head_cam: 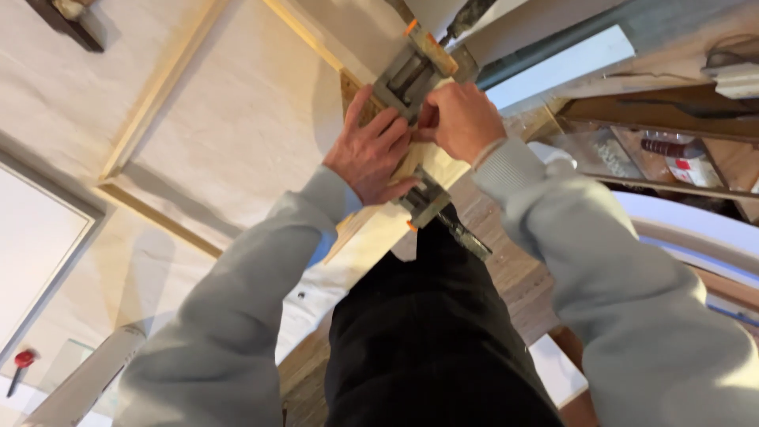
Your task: The person applies glue to the end of a wooden frame moulding piece, then fits the mitered pieces together to form a rectangular frame corner. They place the joined frame into a corner clamping vise and turn the vise handle to clamp the corner tight, adjusting the frame pieces as they work.
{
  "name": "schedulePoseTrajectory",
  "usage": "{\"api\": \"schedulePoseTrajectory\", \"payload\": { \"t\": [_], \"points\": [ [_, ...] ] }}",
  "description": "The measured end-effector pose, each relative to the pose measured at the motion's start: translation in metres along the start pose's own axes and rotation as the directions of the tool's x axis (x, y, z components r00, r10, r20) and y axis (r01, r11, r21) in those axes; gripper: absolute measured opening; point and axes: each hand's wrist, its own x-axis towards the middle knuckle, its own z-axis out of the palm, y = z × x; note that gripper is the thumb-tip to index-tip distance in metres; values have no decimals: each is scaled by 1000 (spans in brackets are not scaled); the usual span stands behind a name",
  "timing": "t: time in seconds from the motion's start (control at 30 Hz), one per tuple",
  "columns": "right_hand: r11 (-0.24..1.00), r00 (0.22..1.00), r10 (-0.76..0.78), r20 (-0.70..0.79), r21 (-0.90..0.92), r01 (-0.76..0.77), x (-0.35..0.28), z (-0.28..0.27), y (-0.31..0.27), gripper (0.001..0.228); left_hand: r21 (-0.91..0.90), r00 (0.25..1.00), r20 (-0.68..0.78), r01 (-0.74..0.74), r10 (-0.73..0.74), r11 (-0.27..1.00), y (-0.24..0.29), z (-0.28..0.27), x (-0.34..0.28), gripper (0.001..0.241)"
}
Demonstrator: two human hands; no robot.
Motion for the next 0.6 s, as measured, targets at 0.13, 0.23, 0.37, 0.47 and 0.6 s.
{"api": "schedulePoseTrajectory", "payload": {
  "t": [0.13,0.23,0.37,0.47,0.6],
  "points": [
    [990,999,-23,-24,-141,19,3,0,-11,22,24,1000,-2,25,-25,999,-3,2,2,72],
    [987,1000,1,-14,-163,-3,-1,-1,-19,20,20,999,-20,46,-46,999,-1,7,-2,74],
    [987,1000,5,10,-163,-4,8,0,-20,18,-1,998,16,58,-58,998,-8,0,3,77],
    [992,999,-19,46,-127,24,15,-1,-14,17,26,999,-16,34,-33,999,-9,10,-2,74],
    [996,999,10,33,-91,-7,1,-4,-14,19,-15,993,-114,18,-19,1000,-10,17,3,71]
  ]
}}
